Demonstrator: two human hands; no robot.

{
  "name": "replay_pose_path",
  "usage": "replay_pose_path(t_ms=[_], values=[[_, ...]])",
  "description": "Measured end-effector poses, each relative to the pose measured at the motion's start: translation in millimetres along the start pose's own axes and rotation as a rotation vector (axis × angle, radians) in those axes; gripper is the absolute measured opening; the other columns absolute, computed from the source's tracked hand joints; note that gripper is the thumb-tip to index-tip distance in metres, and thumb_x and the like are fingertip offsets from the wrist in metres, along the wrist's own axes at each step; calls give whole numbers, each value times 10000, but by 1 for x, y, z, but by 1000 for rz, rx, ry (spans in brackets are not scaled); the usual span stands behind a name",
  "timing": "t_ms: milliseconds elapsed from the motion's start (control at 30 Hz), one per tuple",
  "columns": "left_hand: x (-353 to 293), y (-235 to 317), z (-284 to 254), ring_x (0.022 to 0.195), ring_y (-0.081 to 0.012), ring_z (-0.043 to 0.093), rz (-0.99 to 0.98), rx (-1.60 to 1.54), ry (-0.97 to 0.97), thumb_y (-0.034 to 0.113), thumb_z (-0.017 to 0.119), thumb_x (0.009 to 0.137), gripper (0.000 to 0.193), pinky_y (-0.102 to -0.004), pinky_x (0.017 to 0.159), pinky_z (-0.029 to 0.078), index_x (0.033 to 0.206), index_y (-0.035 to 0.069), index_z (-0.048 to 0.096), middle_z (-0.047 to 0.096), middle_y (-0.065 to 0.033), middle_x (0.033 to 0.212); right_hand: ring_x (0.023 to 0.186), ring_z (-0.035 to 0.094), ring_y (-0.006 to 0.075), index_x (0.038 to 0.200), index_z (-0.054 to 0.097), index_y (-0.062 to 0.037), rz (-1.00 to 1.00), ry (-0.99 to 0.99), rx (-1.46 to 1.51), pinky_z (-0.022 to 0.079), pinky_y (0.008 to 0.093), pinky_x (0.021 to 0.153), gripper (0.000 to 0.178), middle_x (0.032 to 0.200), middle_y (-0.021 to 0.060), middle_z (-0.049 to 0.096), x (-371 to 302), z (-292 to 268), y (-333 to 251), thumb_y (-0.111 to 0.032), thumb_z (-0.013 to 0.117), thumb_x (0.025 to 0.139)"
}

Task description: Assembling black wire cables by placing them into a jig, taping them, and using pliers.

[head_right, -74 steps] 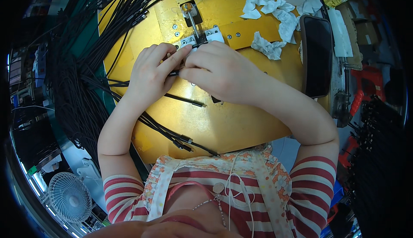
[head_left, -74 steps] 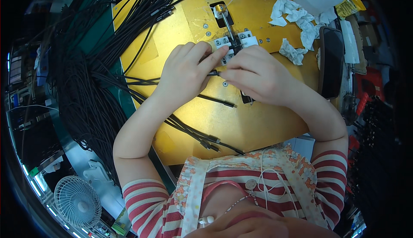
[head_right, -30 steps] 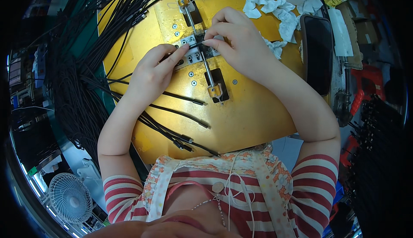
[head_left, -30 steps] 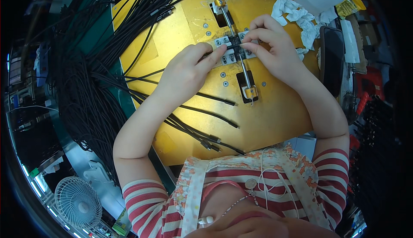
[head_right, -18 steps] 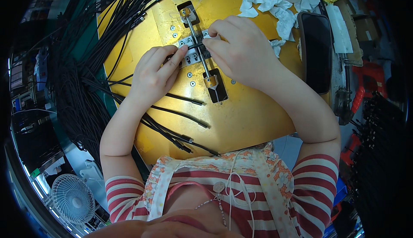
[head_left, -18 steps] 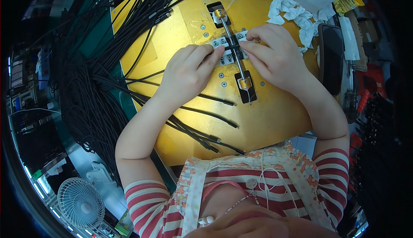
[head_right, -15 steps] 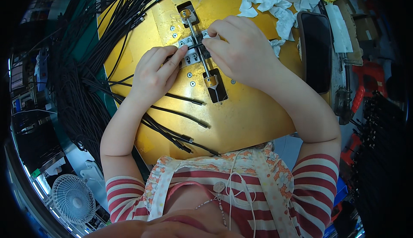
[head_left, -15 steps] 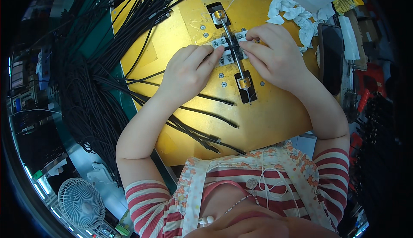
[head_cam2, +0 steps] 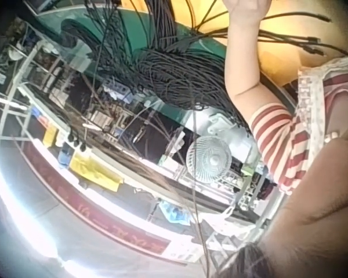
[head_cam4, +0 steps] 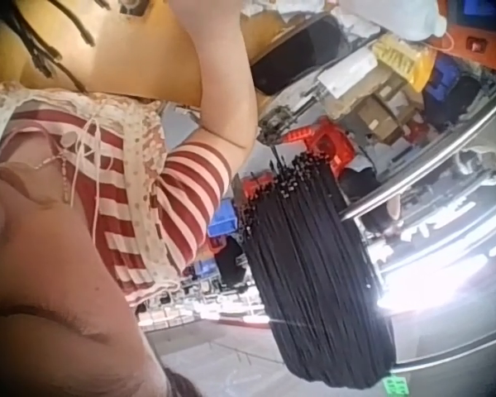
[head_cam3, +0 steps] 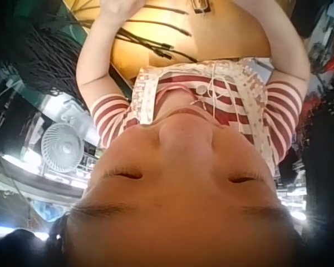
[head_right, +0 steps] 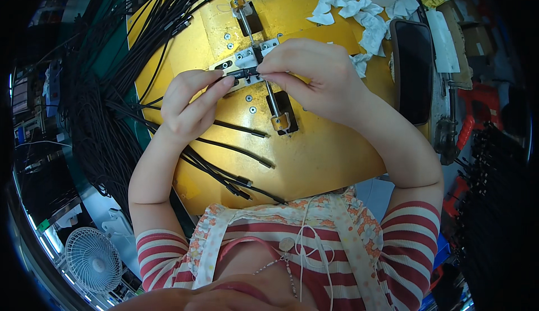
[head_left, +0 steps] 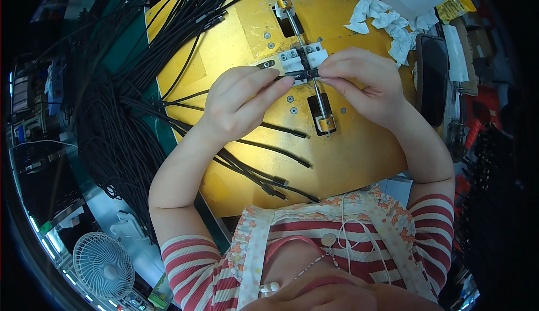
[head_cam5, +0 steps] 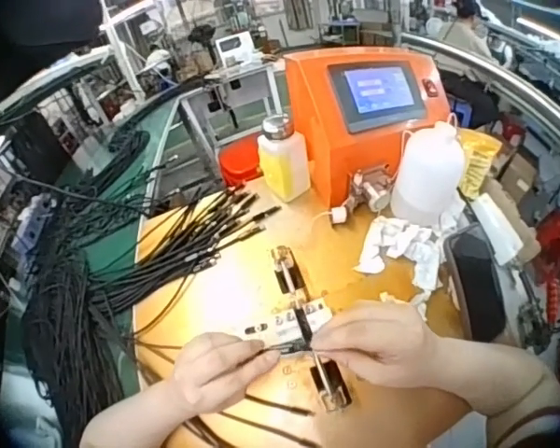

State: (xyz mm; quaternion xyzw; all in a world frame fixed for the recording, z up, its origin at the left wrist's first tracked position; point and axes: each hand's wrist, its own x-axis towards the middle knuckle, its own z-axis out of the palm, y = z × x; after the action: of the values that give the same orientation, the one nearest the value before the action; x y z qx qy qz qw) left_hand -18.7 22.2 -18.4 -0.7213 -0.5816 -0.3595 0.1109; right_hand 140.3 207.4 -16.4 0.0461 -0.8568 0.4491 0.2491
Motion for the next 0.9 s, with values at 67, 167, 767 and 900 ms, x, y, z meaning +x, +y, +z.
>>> replay_pose_path(t_ms=[67, 167, 767, 900], values=[[-2, 2, 3, 713, -224, 606, -27, -20, 25, -123, 678, 633, 411, -295, 598, 496, 1030, -15, 660, 624, -114, 848, 780, 660, 238, 900, 667, -25, -32, 11, -14, 527, 302, 666, 163, 859, 92, 671, 0, 0, -2, 11, 700, 744], [-2, 6, 8, 667, -212, 595, -72, -26, 53, -67, 708, 653, 343, -288, 553, 484, 991, -38, 658, 609, -107, 818, 765, 660, 233, 882, 665, -19, -55, 1, -15, 526, 299, 655, 144, 850, 96, 672, 0, 0, -3, 9, 702, 745], [-5, 9, 2, 463, -136, 467, 49, -16, -17, 50, 758, 626, 240, -250, 393, 337, 845, 5, 672, 458, -3, 589, 784, 613, 269, 901, 626, -1, -310, -130, -156, 501, 352, 681, 216, 869, 101, 625, -5, 2, -4, -8, 678, 692], [-2, 14, -1, 461, -144, 472, 22, -86, -18, 57, 777, 616, 260, -263, 395, 342, 847, 17, 664, 475, -9, 593, 763, 583, 279, 879, 607, 6, -342, -152, -127, 491, 359, 678, 231, 854, 107, 594, -7, 4, -12, -13, 656, 654]])
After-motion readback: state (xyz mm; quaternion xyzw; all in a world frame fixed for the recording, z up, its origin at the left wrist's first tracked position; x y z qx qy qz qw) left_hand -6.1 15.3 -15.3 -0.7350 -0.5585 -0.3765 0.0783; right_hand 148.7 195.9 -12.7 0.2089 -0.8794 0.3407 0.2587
